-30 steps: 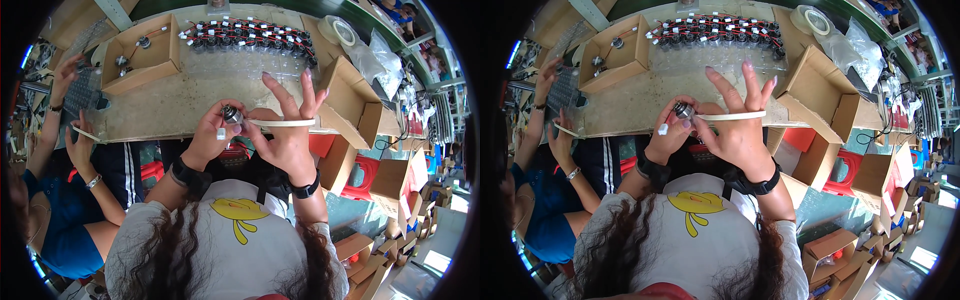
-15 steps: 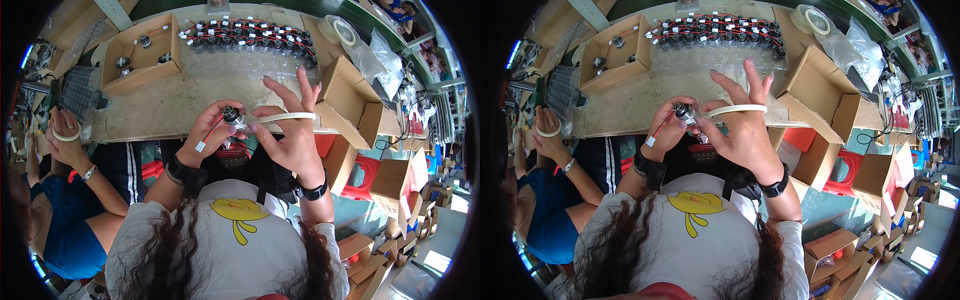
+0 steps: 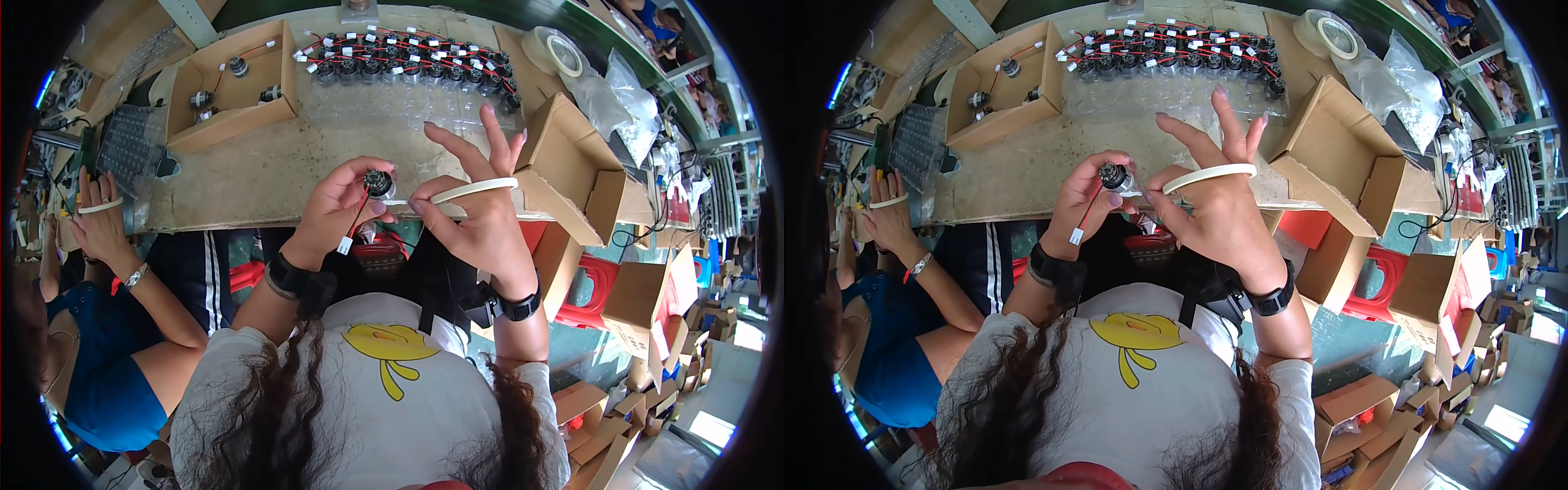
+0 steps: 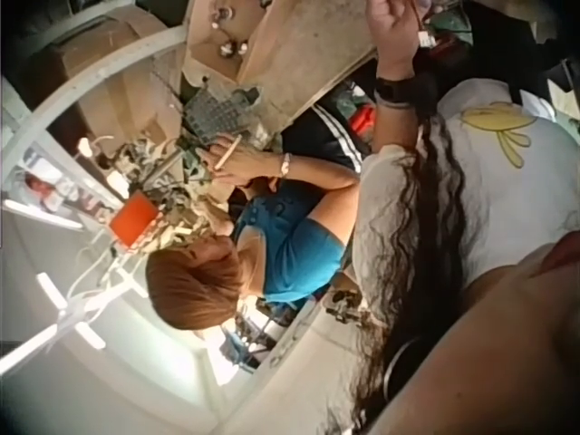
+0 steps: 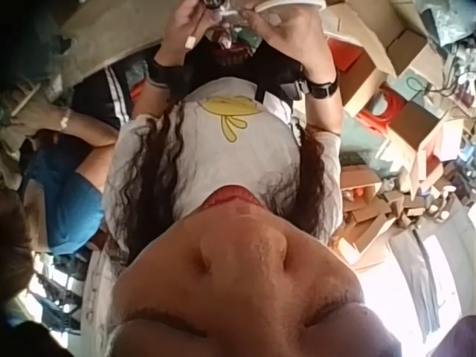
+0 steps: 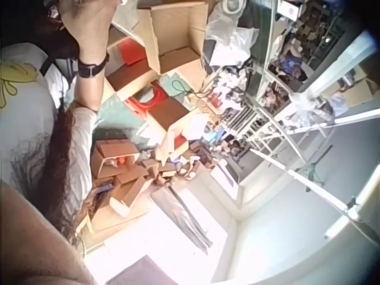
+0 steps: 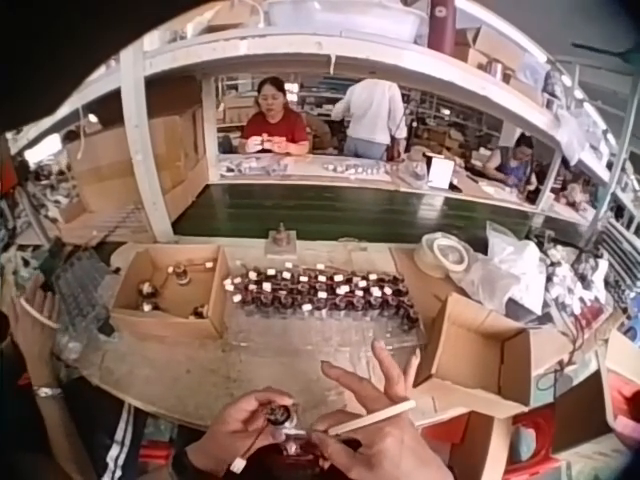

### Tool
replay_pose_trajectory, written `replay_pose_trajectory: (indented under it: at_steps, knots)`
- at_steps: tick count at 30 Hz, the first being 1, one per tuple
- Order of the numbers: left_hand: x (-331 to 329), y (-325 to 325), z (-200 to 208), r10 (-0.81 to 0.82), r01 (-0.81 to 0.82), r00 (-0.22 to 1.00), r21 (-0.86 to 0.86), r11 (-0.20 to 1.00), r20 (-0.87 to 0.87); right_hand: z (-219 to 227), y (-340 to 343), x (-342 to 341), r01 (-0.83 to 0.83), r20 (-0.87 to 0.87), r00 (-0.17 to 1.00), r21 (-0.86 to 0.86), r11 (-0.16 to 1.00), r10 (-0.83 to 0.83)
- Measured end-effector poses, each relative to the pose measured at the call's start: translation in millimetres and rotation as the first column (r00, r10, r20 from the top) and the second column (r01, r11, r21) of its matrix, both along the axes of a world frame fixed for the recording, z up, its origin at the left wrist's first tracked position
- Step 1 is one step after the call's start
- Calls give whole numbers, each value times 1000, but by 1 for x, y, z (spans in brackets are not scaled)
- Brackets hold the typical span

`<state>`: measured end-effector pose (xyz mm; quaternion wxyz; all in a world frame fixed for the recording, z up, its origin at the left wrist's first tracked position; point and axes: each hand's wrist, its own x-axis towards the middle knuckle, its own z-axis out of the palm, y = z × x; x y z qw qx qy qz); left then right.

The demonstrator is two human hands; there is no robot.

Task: The person wraps tape around a motor, places it into a tray, and then picks up a thermos to turn it over.

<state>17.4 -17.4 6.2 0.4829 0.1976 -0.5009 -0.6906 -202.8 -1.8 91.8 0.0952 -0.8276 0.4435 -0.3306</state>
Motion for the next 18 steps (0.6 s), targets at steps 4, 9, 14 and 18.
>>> replay_pose_trajectory:
  at_steps: [4, 9, 14, 18]
  knots:
    - [1, 0, 0, -33, 33, 999, 32, 999, -6, 5, 1, 2, 23, -32, 999, -46, 999, -24]
    - [2, 4, 3, -33, 32, 999, 31, 999, 27, 2, -1, 5, 16, -34, 999, -47, 999, -18]
    - [3, 2, -3, -72, 72, 997, -12, 997, 1, -2, -4, 6, 6, -20, 1000, -57, 998, -7]
    - [3, 3, -3, -81, 81, 997, -5, 997, 6, -4, -5, 8, 0, -11, 1000, -56, 998, 0]
